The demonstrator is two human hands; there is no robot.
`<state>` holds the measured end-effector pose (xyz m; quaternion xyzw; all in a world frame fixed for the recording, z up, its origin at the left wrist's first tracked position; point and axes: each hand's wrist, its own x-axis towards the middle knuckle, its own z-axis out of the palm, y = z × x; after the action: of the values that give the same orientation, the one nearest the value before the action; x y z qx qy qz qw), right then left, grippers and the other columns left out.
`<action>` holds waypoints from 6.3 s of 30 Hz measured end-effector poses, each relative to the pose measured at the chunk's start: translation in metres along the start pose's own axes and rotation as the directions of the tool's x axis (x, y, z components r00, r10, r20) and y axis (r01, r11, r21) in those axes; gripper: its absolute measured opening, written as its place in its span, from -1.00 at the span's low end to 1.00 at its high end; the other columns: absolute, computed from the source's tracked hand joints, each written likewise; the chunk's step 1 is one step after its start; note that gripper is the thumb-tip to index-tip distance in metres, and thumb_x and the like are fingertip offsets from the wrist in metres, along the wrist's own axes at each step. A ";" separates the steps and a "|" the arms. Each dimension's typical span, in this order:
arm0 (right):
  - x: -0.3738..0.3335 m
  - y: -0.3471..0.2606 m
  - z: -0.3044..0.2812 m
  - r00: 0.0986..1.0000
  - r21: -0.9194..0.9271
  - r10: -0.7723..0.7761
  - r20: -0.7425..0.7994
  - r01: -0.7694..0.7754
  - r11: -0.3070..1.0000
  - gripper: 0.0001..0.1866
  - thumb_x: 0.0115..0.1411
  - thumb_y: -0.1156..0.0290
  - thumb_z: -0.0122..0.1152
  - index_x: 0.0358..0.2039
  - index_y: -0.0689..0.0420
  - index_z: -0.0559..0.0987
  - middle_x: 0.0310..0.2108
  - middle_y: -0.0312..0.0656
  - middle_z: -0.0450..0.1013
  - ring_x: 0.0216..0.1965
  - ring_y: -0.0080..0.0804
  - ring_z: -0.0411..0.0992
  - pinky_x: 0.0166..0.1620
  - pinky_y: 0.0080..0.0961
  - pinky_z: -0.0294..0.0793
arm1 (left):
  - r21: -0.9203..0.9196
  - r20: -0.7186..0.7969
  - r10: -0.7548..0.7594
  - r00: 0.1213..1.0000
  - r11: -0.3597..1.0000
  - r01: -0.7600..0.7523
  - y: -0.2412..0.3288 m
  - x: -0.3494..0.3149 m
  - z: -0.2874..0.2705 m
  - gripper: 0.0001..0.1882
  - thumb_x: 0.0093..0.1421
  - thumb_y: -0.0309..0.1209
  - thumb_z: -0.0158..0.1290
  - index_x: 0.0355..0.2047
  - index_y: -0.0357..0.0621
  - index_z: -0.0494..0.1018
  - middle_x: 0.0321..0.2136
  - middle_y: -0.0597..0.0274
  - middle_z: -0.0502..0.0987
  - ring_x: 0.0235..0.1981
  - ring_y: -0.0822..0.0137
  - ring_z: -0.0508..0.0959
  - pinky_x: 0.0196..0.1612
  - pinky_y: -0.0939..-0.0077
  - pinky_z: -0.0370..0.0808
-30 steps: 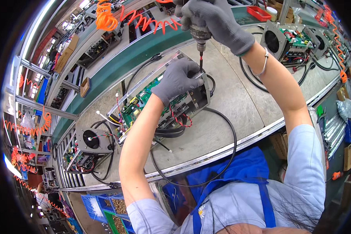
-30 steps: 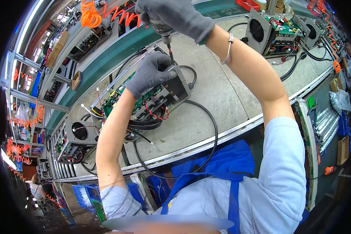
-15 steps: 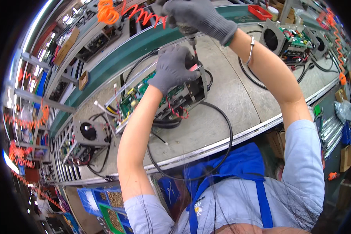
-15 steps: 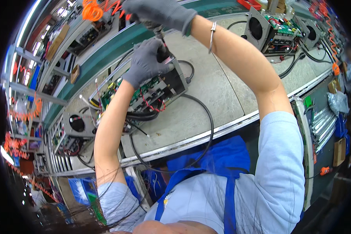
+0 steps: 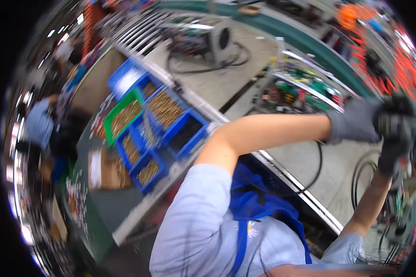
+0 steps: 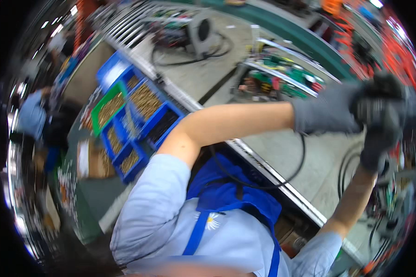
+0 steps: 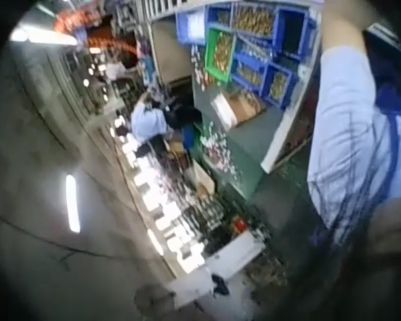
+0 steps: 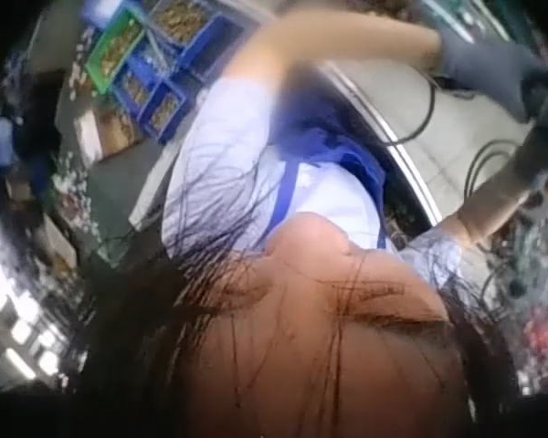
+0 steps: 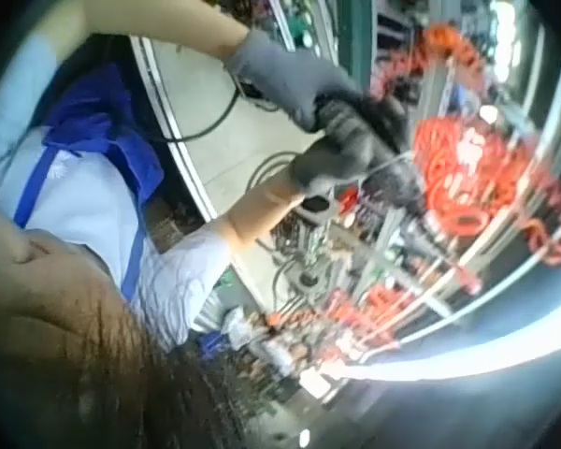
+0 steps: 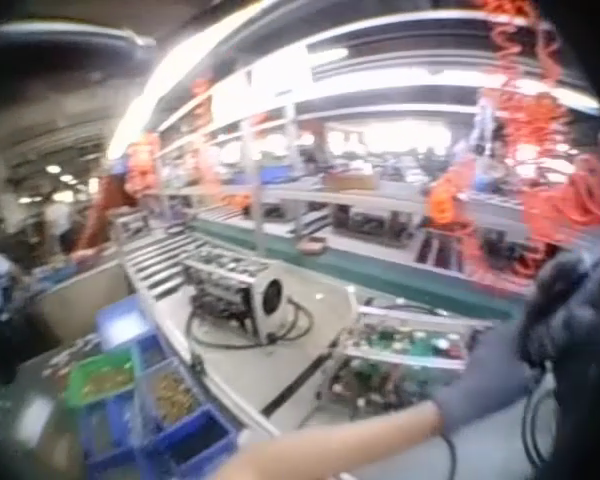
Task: The recorder is assembling an industrial electronic device, connecting wires and using a pneumatic screwdriver to secure components.
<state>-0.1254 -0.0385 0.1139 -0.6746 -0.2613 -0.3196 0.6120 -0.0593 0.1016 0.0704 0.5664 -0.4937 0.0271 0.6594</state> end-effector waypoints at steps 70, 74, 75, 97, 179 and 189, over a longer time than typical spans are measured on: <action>-0.200 -0.018 0.039 0.323 0.479 0.944 -0.073 -0.819 0.317 -0.08 -0.11 0.44 0.18 0.34 0.21 0.13 -0.53 -0.12 0.45 -0.65 -0.42 0.46 -0.57 -0.53 0.48 | -0.535 -0.053 -0.844 0.533 0.475 0.699 -0.008 -0.150 -0.177 -0.76 0.30 -0.49 0.00 -0.04 -0.28 0.38 -0.42 0.39 0.31 -0.48 0.61 0.26 -0.56 0.80 0.15; -0.201 -0.015 0.039 0.345 0.471 0.938 -0.024 -0.824 0.315 -0.21 0.03 0.41 0.25 0.29 0.18 0.19 -0.45 -0.19 0.41 -0.59 -0.52 0.48 -0.54 -0.60 0.53 | -0.254 0.154 -0.750 0.643 0.599 0.760 -0.032 -0.061 -0.113 -0.74 0.24 -0.43 0.06 -0.12 -0.33 0.47 -0.52 0.41 0.33 -0.57 0.62 0.24 -0.55 0.72 0.15; -0.198 -0.016 0.040 0.343 0.470 0.939 -0.028 -0.825 0.315 -0.21 0.03 0.42 0.26 0.29 0.18 0.18 -0.44 -0.20 0.41 -0.60 -0.53 0.48 -0.54 -0.60 0.53 | -0.158 0.137 -0.736 0.663 0.644 0.748 -0.038 -0.042 -0.100 -0.74 0.22 -0.41 0.09 -0.15 -0.34 0.51 -0.51 0.39 0.37 -0.57 0.60 0.28 -0.52 0.71 0.21; -0.190 -0.026 0.037 0.302 0.418 0.951 -0.072 -0.857 0.303 -0.12 -0.10 0.44 0.21 0.31 0.22 0.18 -0.49 -0.18 0.42 -0.61 -0.45 0.46 -0.53 -0.52 0.47 | 0.439 0.504 -0.316 0.804 0.895 0.076 -0.131 0.033 -0.056 -0.80 0.09 -0.47 0.17 -0.26 -0.20 0.64 -0.38 0.09 0.58 -0.29 0.20 0.55 -0.15 0.38 0.46; -0.219 0.018 0.037 0.573 0.873 0.796 0.193 -0.471 0.128 -0.08 0.37 -0.03 -0.06 0.41 0.24 -0.28 -0.51 -0.11 0.29 -0.74 -0.44 0.34 -0.74 -0.50 0.37 | -0.139 -0.541 -0.694 -0.475 -0.483 0.865 0.098 -0.416 -0.358 -0.77 0.05 -0.23 0.14 -0.59 -0.11 0.55 -0.65 0.36 0.50 -0.76 0.55 0.24 -0.73 0.59 0.13; -0.218 0.020 0.035 0.593 0.891 0.778 0.205 -0.442 0.102 -0.09 0.37 -0.02 -0.06 0.42 0.23 -0.29 -0.52 -0.12 0.28 -0.78 -0.47 0.27 -0.75 -0.52 0.31 | -0.713 -0.362 -0.851 -0.381 -0.010 0.701 0.151 -0.414 -0.347 -0.81 0.24 -0.34 0.02 -0.52 -0.02 0.37 -0.75 0.59 0.20 -0.82 0.73 0.09 -0.82 0.81 0.03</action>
<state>-0.2510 0.0022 -0.0647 -0.2285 0.0268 0.0536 0.9717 -0.1455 0.6403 -0.0579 0.5915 0.4152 -0.2439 0.6467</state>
